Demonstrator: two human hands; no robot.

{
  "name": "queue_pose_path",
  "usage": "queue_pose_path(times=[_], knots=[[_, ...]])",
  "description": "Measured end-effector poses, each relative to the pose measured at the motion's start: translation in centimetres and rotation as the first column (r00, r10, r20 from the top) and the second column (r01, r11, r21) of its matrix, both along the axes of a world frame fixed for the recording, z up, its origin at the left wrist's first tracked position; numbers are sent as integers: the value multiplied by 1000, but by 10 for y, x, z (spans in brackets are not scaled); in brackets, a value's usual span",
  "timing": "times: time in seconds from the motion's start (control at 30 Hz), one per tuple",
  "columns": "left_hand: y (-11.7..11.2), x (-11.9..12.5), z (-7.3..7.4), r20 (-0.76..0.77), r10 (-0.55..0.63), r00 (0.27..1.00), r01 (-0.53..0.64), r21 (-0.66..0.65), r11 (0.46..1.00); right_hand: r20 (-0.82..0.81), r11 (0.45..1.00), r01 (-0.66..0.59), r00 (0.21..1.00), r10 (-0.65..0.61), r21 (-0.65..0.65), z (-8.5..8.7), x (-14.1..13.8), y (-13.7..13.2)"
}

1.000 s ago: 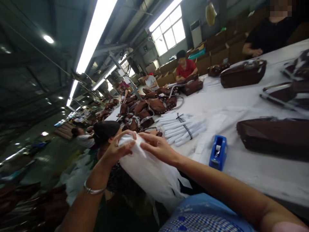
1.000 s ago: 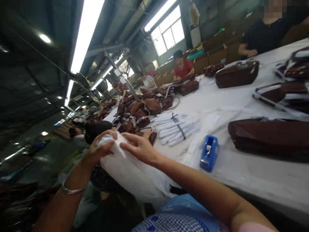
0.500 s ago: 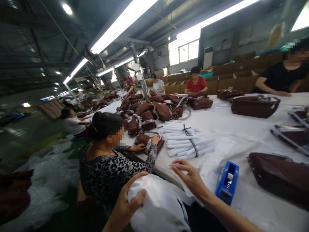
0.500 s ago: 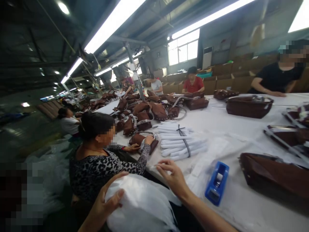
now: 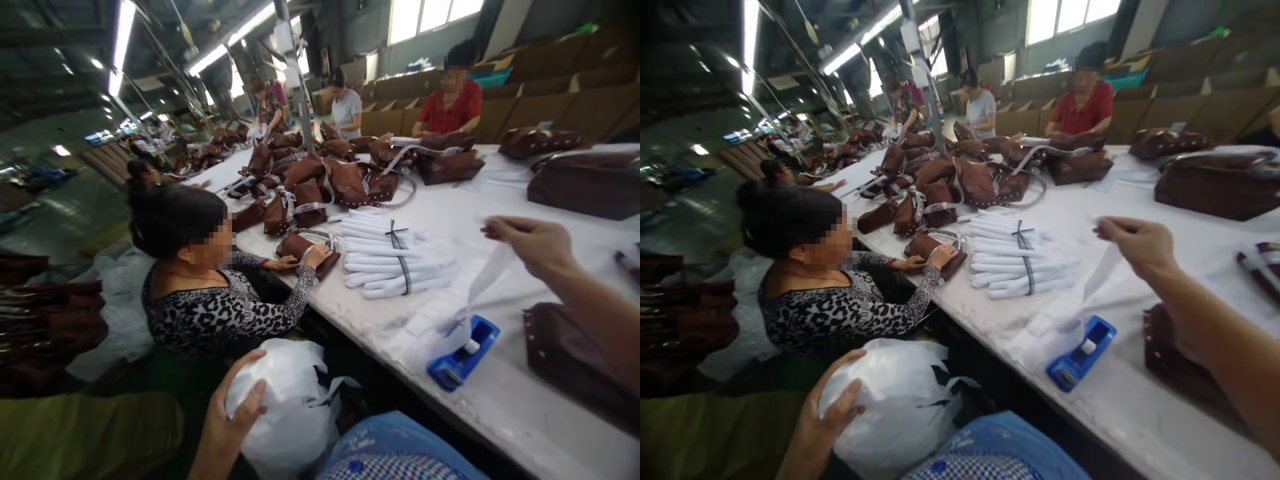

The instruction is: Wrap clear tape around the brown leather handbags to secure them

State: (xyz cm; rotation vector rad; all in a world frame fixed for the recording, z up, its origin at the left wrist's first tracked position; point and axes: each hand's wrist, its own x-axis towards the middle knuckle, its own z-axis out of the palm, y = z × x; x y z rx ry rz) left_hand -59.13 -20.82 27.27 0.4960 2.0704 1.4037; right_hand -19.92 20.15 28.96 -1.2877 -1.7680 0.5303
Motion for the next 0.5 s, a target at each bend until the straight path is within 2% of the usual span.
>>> queue_pose_path(times=[0.07, 0.13, 0.2, 0.23, 0.27, 0.33, 0.4, 0.47, 0.5], knots=[[5, 7, -2, 8, 46, 999, -45, -43, 998, 27, 990, 103, 994, -106, 94, 24, -3, 3], [11, 14, -3, 17, 75, 997, -74, -72, 995, 156, 962, 80, 980, -124, 261, 42, -9, 1], [17, 23, -4, 28, 96, 995, -93, -90, 992, 244, 942, -4, 966, -84, 337, 41, -13, 1], [20, 28, -5, 34, 107, 994, -103, -99, 990, 270, 942, -69, 963, -23, 328, 32, -13, 4], [22, 32, -6, 39, 120, 992, -115, -109, 987, 297, 942, -147, 953, 53, 301, 16, -12, 9], [25, 39, -8, 54, 154, 987, -146, -133, 980, 399, 925, -334, 885, 242, 180, -31, -6, 22], [23, 44, -13, 82, 190, 978, -175, -156, 972, 540, 884, -467, 753, 377, 33, -91, -5, 33], [19, 45, -21, 121, 218, 968, -195, -175, 965, 632, 838, -541, 627, 455, -67, -151, -18, 32], [15, 44, -26, 144, 229, 963, -202, -184, 962, 640, 828, -558, 613, 463, -65, -179, -32, 26]])
